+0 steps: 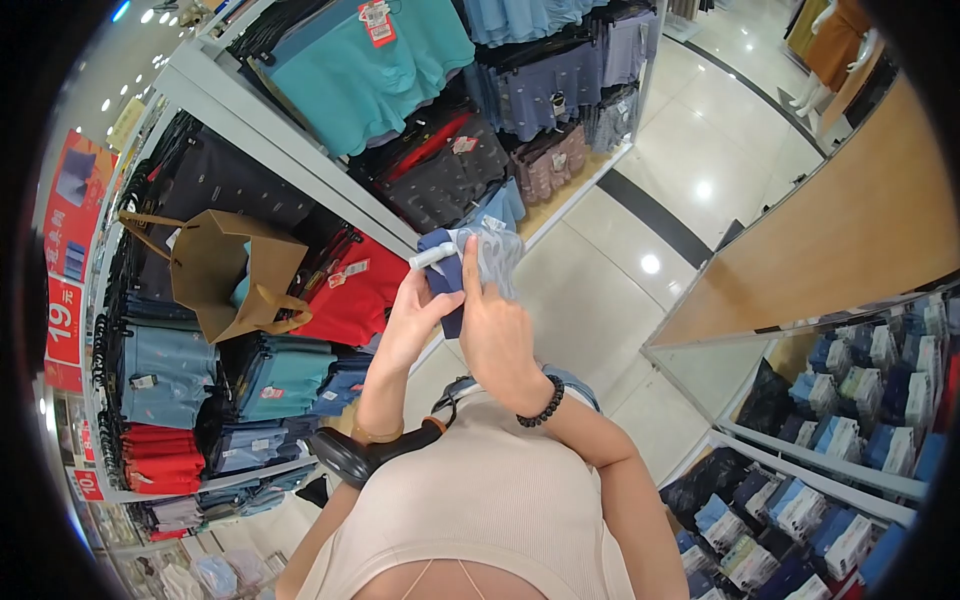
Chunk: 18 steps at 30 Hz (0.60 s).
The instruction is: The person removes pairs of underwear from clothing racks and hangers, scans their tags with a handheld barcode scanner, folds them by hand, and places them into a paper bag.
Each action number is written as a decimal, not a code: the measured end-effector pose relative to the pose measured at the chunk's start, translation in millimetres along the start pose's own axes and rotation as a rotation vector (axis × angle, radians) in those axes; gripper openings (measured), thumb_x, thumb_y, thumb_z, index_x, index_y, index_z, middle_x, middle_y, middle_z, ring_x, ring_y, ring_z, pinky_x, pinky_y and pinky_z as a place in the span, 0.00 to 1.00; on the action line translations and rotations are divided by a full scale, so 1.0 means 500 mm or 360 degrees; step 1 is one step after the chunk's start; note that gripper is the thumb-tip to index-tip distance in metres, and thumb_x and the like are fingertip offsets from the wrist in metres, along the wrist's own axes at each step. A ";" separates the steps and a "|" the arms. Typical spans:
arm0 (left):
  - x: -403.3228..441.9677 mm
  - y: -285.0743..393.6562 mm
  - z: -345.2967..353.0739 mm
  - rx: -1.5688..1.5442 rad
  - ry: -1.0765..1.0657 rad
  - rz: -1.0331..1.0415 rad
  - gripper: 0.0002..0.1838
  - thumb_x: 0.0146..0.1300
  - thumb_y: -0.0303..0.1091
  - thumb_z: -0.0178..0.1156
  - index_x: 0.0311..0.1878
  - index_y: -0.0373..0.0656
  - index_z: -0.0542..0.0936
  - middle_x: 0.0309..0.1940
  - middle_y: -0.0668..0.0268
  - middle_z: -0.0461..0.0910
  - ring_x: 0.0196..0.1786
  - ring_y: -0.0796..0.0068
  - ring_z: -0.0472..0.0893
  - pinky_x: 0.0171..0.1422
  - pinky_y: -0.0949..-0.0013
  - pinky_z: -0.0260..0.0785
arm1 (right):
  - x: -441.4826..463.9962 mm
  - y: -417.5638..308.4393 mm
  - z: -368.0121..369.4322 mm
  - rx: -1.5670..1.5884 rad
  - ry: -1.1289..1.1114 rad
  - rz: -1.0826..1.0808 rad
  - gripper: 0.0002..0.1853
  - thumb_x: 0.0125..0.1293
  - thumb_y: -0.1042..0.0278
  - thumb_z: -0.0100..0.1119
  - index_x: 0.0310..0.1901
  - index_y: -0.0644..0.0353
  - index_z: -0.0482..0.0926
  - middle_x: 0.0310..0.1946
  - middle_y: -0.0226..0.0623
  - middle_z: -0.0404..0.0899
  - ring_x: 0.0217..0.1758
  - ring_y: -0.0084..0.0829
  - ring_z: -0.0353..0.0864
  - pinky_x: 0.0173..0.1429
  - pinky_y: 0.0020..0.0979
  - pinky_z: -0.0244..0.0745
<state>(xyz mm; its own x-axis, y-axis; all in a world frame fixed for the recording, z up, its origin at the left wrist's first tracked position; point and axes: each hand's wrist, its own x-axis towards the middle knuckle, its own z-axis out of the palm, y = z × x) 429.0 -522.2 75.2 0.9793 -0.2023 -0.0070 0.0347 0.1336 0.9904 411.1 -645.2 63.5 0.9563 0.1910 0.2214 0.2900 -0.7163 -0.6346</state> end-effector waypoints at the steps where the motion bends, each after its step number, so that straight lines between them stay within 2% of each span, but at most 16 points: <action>1: 0.000 0.001 0.008 0.0015 0.0043 -0.0025 0.26 0.61 0.32 0.57 0.61 0.34 0.64 0.54 0.61 0.70 0.55 0.75 0.70 0.62 0.71 0.60 | 0.001 -0.004 -0.004 0.0054 -0.0015 0.0017 0.41 0.51 0.78 0.54 0.67 0.73 0.47 0.27 0.54 0.75 0.24 0.47 0.78 0.27 0.40 0.72; 4: 0.007 -0.008 0.005 -0.0029 0.0087 -0.0094 0.25 0.61 0.33 0.58 0.58 0.33 0.66 0.50 0.62 0.73 0.52 0.77 0.72 0.58 0.72 0.63 | -0.003 -0.011 -0.014 0.0263 -0.0079 -0.0031 0.41 0.51 0.77 0.55 0.66 0.75 0.47 0.28 0.55 0.75 0.26 0.48 0.78 0.29 0.38 0.72; 7: 0.009 -0.012 0.005 -0.0209 0.0128 -0.0197 0.20 0.63 0.35 0.55 0.55 0.34 0.68 0.46 0.64 0.75 0.48 0.80 0.74 0.52 0.74 0.67 | -0.009 -0.017 -0.004 0.0623 0.0106 -0.0228 0.42 0.51 0.75 0.59 0.66 0.75 0.48 0.25 0.51 0.75 0.24 0.42 0.77 0.30 0.36 0.72; 10: 0.009 -0.031 -0.025 -0.0385 0.0132 -0.0303 0.16 0.66 0.36 0.51 0.52 0.35 0.70 0.43 0.66 0.76 0.42 0.83 0.76 0.45 0.78 0.69 | -0.020 -0.030 -0.006 0.0994 -0.0040 -0.0264 0.43 0.51 0.74 0.62 0.65 0.77 0.48 0.28 0.47 0.76 0.24 0.36 0.77 0.33 0.32 0.73; 12: 0.012 -0.050 -0.060 -0.0465 0.0031 -0.0282 0.13 0.68 0.35 0.48 0.50 0.37 0.71 0.41 0.69 0.76 0.37 0.86 0.75 0.41 0.80 0.68 | -0.020 -0.020 -0.032 0.1150 -0.0252 -0.0256 0.37 0.54 0.72 0.63 0.64 0.71 0.56 0.32 0.43 0.77 0.28 0.31 0.78 0.36 0.27 0.73; 14: 0.004 -0.003 -0.023 -0.0430 0.0117 -0.0286 0.15 0.69 0.36 0.47 0.52 0.37 0.71 0.39 0.70 0.77 0.36 0.86 0.75 0.42 0.81 0.68 | 0.002 0.006 -0.073 0.1310 -0.0581 -0.0122 0.31 0.55 0.71 0.62 0.61 0.68 0.64 0.34 0.42 0.78 0.31 0.28 0.79 0.37 0.25 0.73; 15: 0.000 0.005 -0.013 -0.0466 0.0101 -0.0273 0.15 0.70 0.36 0.47 0.53 0.37 0.70 0.39 0.70 0.77 0.37 0.86 0.76 0.42 0.81 0.68 | 0.006 0.026 -0.057 0.1343 -0.0216 -0.0044 0.19 0.57 0.69 0.62 0.50 0.65 0.76 0.32 0.36 0.79 0.31 0.21 0.78 0.36 0.22 0.71; 17: -0.004 -0.006 -0.013 -0.0469 -0.0032 -0.0222 0.17 0.71 0.38 0.46 0.55 0.36 0.69 0.42 0.70 0.76 0.41 0.87 0.75 0.45 0.81 0.68 | 0.067 0.038 -0.053 0.0903 0.0567 -0.0350 0.14 0.57 0.66 0.63 0.42 0.66 0.77 0.26 0.37 0.78 0.25 0.23 0.75 0.32 0.24 0.70; 18: -0.005 -0.007 -0.011 -0.0443 -0.0084 -0.0204 0.18 0.71 0.38 0.45 0.56 0.36 0.68 0.43 0.70 0.76 0.42 0.88 0.74 0.45 0.82 0.67 | 0.074 0.046 -0.053 0.0834 0.0559 -0.0352 0.14 0.56 0.65 0.64 0.39 0.66 0.77 0.25 0.38 0.77 0.23 0.23 0.73 0.30 0.25 0.69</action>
<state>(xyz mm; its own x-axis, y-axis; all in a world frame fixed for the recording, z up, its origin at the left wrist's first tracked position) 427.6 -517.0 71.2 0.9520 -0.2835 -0.1151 0.2177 0.3631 0.9060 452.1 -672.3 76.5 0.8288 0.0024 0.5596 0.5427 -0.2474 -0.8027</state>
